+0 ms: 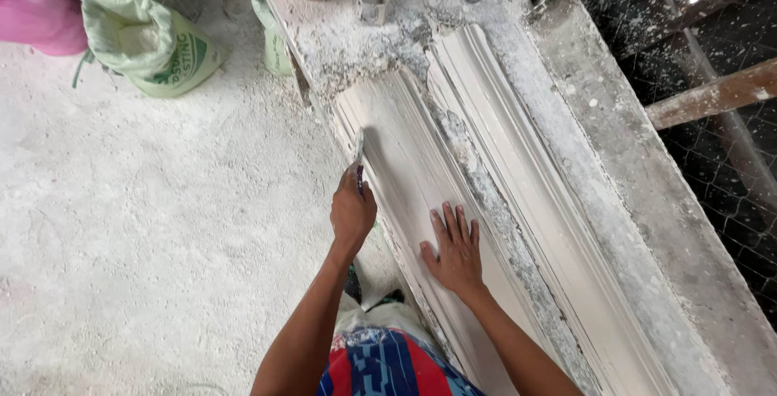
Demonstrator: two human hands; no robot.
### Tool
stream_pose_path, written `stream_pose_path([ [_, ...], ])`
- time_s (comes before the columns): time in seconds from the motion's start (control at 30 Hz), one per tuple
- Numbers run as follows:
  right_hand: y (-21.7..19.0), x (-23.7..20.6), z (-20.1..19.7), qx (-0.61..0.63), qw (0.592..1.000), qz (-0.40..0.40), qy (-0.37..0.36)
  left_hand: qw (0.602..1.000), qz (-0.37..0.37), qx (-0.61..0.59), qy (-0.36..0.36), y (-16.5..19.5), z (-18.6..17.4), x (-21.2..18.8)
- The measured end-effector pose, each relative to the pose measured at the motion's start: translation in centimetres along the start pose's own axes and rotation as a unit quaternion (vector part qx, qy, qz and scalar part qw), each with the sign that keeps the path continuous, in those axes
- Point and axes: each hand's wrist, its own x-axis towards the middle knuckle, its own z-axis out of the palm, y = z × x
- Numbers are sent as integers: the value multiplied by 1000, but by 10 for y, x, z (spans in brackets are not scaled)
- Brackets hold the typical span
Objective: The person wipes a long white molded plaster piece with a cloth, then uses a small metal scraper to remove residue from the grooves. The person continues to wipe and scrape along the length of the piece, occasionally switching hands and tools.
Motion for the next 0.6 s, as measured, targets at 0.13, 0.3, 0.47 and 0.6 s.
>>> stream_pose_path([
  [0.13,-2,0,-2,12,1000,-3,10,993,-98,17,-58,-14,-7,58],
  [0.3,-1,-2,-7,8,1000,7,15,995,-64,-72,-32,-12,-3,26],
  [0.47,-2,-1,-14,19,1000,9,15,976,-124,-121,-129,0,-7,-95],
  [0.6,-4,-4,-14,5,999,32,8,956,-63,-141,-250,-44,-45,-85],
])
